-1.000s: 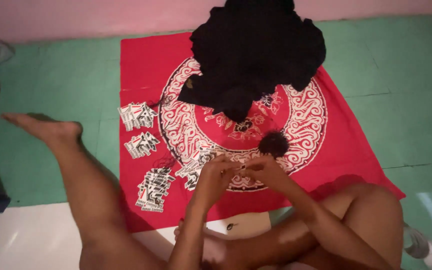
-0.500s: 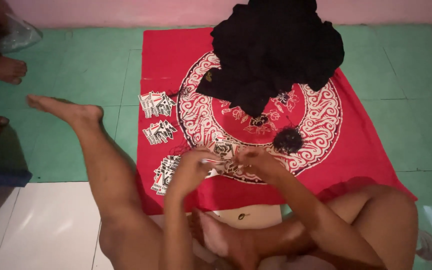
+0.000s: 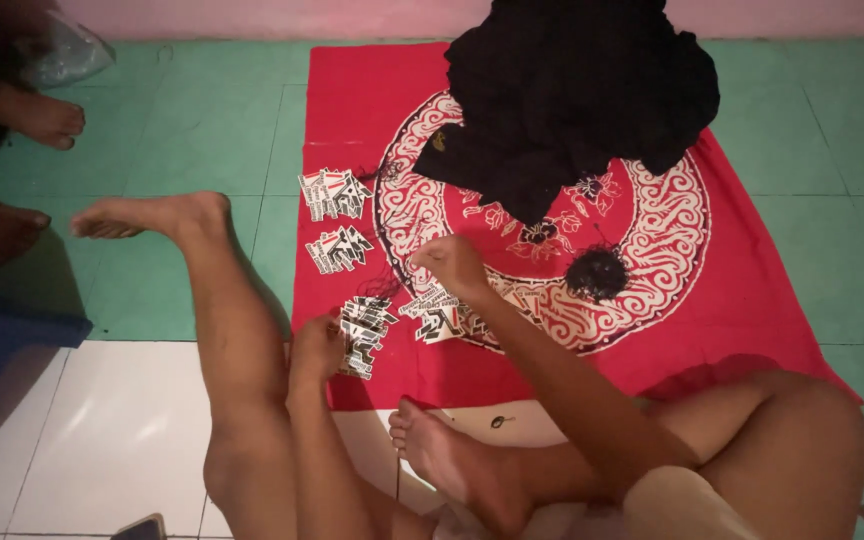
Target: A person sitting on the floor manually attaches printed tags to a black garment.
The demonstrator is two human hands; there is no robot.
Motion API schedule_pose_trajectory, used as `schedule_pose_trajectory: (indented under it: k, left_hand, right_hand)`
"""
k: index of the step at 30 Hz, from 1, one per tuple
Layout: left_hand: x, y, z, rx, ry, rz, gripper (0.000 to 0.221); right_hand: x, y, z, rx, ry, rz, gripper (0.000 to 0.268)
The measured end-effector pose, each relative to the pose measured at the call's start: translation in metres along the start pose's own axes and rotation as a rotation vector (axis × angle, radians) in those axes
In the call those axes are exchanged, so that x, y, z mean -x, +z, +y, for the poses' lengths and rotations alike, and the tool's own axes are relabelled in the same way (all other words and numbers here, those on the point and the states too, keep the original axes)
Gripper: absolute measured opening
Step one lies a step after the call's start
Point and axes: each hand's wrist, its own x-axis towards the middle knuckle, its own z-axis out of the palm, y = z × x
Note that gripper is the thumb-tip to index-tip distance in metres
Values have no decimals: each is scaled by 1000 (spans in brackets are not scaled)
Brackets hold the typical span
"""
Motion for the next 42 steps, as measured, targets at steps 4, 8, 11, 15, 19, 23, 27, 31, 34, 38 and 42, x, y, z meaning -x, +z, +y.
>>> schedule_pose_trajectory:
  k: [4,8,11,15,19,23,27,31,34,38,42]
  left_hand:
    - [-7,1,-3,-120,-183,1,27]
    - [4,-14,23,-141,-265,21,33]
    - [13,-20,45,-164,-181,124,39]
    - [16,-6,90,-128,119,352,30]
    - [10,38,133,7,490,341,24]
    - [-3,122,162,-131,683,170,21]
    - [-5,169,198,-236,781,67,38]
    - [2,188,205,-390,664,-92,60]
    - [9,193,204,-464,642,-67,56]
    - [7,204,188,-425,686,65,45]
    - [18,175,213,-269,672,79,45]
  right_hand:
    - [-7,10,0,237,25,-49,10]
    - [12,-10,14,360,-154,-97,35]
    - [33,-27,81,330,-413,52,38]
    - [80,-122,98,528,-324,104,30]
    - [97,-215,113,791,104,-204,24]
    - [121,-258,176,730,221,-118,36]
    - [128,-249,188,136,371,207,66]
    - [114,-244,187,330,424,80,79]
    - [107,-243,184,563,445,-37,48]
    - [96,-246,165,518,410,16,25]
    - [99,-258,137,441,397,121,20]
